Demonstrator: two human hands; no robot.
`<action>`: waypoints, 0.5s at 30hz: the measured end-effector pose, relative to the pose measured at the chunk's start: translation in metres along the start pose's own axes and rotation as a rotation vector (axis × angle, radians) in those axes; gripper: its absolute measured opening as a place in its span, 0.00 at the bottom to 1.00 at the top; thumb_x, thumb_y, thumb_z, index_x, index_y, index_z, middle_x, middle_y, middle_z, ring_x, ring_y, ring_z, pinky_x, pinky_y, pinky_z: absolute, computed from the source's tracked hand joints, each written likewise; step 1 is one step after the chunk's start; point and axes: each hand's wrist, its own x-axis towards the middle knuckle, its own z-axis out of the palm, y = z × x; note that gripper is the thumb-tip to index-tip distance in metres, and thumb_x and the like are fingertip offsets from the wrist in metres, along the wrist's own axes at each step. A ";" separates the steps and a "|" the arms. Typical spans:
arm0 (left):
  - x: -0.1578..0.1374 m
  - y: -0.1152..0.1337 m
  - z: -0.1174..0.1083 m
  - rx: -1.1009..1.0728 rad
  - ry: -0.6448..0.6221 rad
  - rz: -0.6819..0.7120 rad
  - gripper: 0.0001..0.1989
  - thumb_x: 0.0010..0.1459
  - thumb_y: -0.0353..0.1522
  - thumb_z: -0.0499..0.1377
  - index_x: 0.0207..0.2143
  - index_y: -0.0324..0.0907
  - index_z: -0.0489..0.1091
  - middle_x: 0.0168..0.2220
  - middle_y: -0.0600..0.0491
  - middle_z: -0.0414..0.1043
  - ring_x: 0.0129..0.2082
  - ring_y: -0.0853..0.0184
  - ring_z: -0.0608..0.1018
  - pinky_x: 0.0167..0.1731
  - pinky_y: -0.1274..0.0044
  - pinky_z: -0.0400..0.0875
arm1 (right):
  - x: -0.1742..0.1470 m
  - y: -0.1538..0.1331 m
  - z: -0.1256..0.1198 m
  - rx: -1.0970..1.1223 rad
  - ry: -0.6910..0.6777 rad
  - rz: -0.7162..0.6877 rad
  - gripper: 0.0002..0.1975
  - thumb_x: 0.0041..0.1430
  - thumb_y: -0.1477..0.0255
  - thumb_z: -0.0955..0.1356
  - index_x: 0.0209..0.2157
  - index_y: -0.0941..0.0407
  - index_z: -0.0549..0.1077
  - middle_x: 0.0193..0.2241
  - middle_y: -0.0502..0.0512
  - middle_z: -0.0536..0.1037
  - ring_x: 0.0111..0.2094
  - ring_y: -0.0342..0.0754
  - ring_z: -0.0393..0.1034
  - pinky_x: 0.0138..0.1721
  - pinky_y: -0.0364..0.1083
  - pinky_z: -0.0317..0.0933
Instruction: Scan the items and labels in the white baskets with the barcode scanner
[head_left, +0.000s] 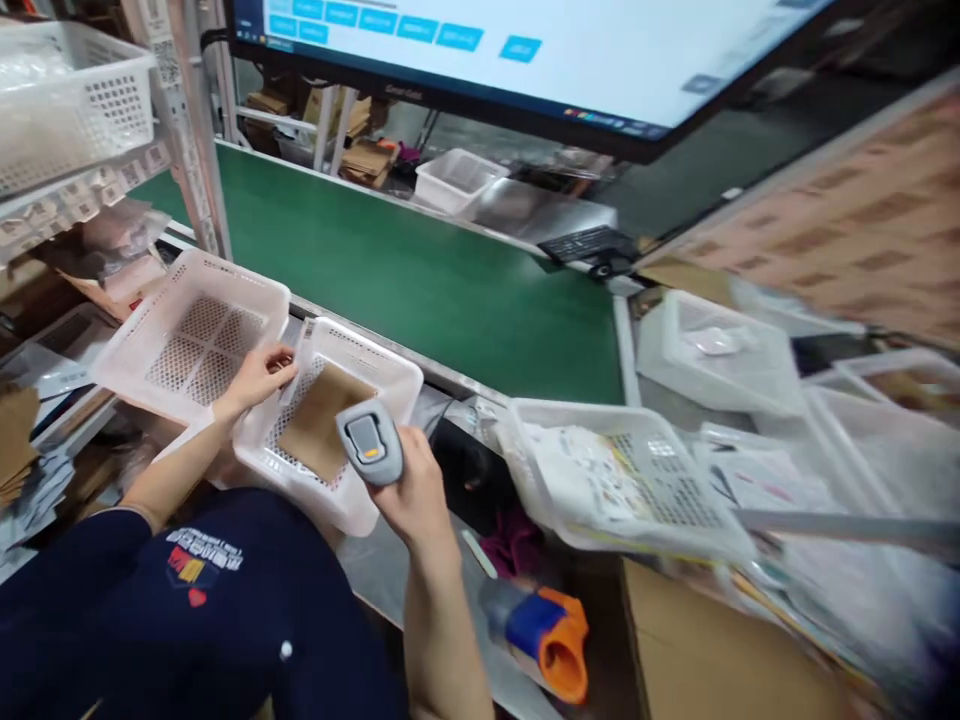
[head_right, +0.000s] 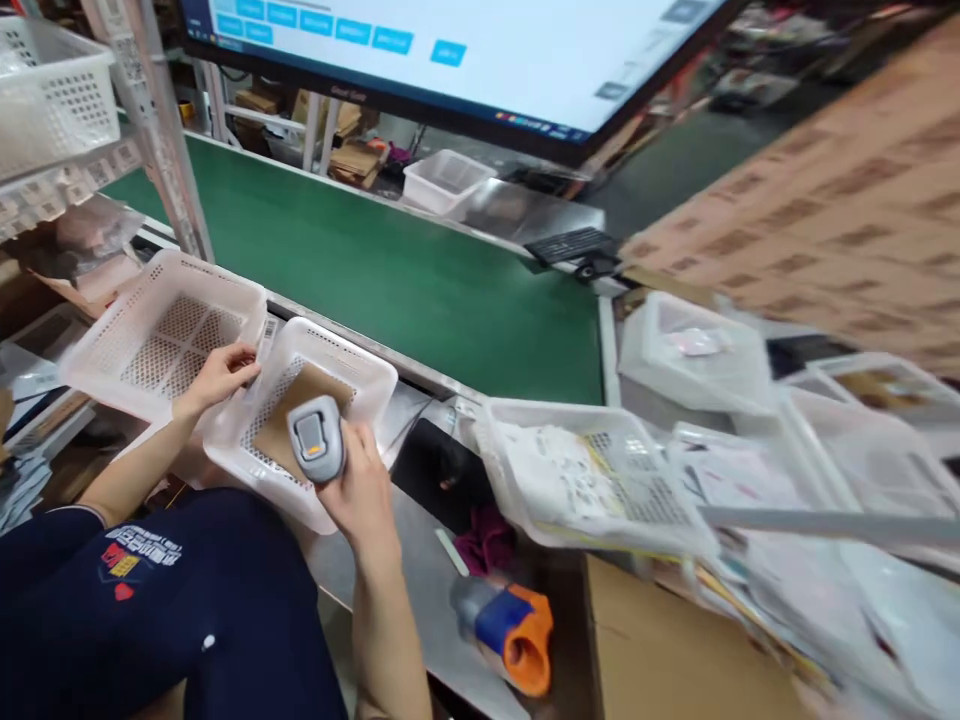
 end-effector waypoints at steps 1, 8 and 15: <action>-0.003 0.002 0.008 -0.009 -0.011 0.012 0.15 0.59 0.40 0.61 0.42 0.39 0.76 0.33 0.52 0.77 0.30 0.66 0.78 0.33 0.77 0.74 | 0.004 -0.004 -0.002 -0.005 -0.009 0.003 0.22 0.52 0.72 0.67 0.51 0.55 0.73 0.42 0.58 0.74 0.41 0.54 0.73 0.38 0.49 0.68; -0.022 0.012 0.040 0.044 -0.106 0.088 0.13 0.58 0.40 0.61 0.40 0.41 0.77 0.32 0.53 0.77 0.30 0.66 0.77 0.35 0.76 0.72 | 0.010 0.000 -0.008 -0.042 0.008 0.022 0.18 0.55 0.71 0.68 0.50 0.55 0.73 0.40 0.57 0.74 0.40 0.54 0.72 0.38 0.49 0.67; -0.027 0.006 0.046 0.076 -0.232 0.053 0.20 0.60 0.45 0.59 0.44 0.40 0.78 0.37 0.49 0.81 0.35 0.61 0.81 0.40 0.73 0.77 | -0.007 0.013 -0.012 0.071 0.083 0.020 0.14 0.56 0.71 0.70 0.46 0.54 0.74 0.37 0.57 0.75 0.38 0.54 0.71 0.38 0.50 0.68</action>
